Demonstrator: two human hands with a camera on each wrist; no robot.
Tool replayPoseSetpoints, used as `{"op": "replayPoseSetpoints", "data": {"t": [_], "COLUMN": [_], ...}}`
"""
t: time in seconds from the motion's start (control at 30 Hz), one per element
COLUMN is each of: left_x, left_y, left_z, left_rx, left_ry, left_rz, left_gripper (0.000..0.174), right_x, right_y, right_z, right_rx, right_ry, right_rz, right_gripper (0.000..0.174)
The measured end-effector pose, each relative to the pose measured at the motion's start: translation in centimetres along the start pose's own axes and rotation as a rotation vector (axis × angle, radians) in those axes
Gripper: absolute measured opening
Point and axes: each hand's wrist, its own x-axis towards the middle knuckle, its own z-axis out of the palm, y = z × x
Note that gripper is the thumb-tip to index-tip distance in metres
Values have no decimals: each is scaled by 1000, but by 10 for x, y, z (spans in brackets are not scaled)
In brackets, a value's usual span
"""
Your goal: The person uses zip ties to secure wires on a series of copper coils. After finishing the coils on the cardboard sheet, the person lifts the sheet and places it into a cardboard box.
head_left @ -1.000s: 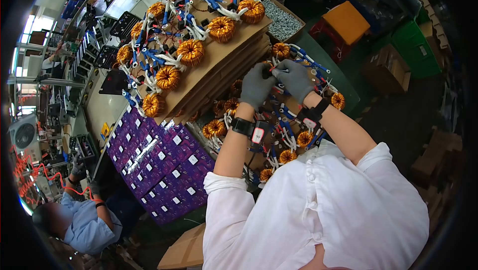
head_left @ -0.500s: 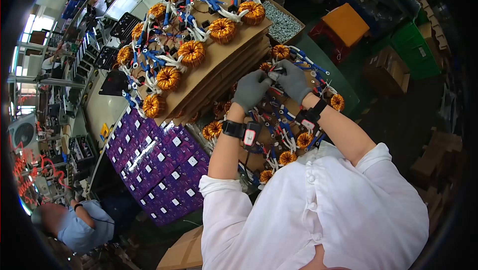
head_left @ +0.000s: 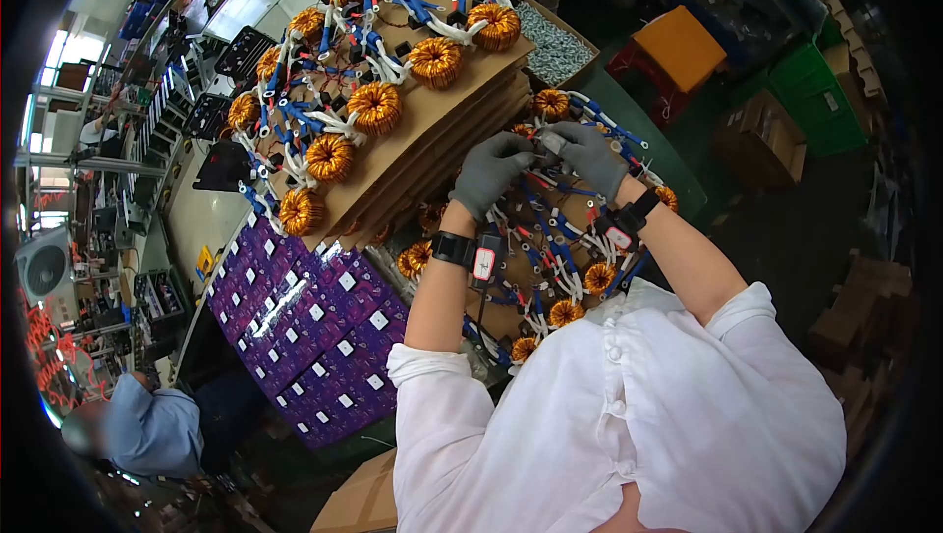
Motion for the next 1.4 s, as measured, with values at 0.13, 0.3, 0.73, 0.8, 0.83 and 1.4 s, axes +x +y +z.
{"op": "replayPoseSetpoints", "data": {"t": [0.13, 0.3, 0.73, 0.8, 0.83, 1.4], "left_x": [2, 4, 6, 8, 8, 12], "left_y": [-10, -8, -8, -10, -9, 1], "left_z": [7, 8, 6, 6, 7, 3], "left_rx": [-33, -45, -22, -3, 11, 76], "left_ry": [80, 116, 109, 103, 108, 28], "left_rz": [16, -8, -19, -16, -11, -22], "left_gripper": [23, 21, 24, 24, 24, 21], "right_x": [4, 4, 4, 3, 1, -2], "right_y": [6, 4, 10, 8, 3, 3], "right_z": [-1, -5, -6, -6, -5, -2], "right_rx": [16, 96, 111, 159, 111, 143], "right_ry": [81, 55, 52, 43, 51, 119], "right_rz": [9, 37, 16, 26, 27, 45], "right_gripper": [26, 31, 32, 31, 28, 24]}}
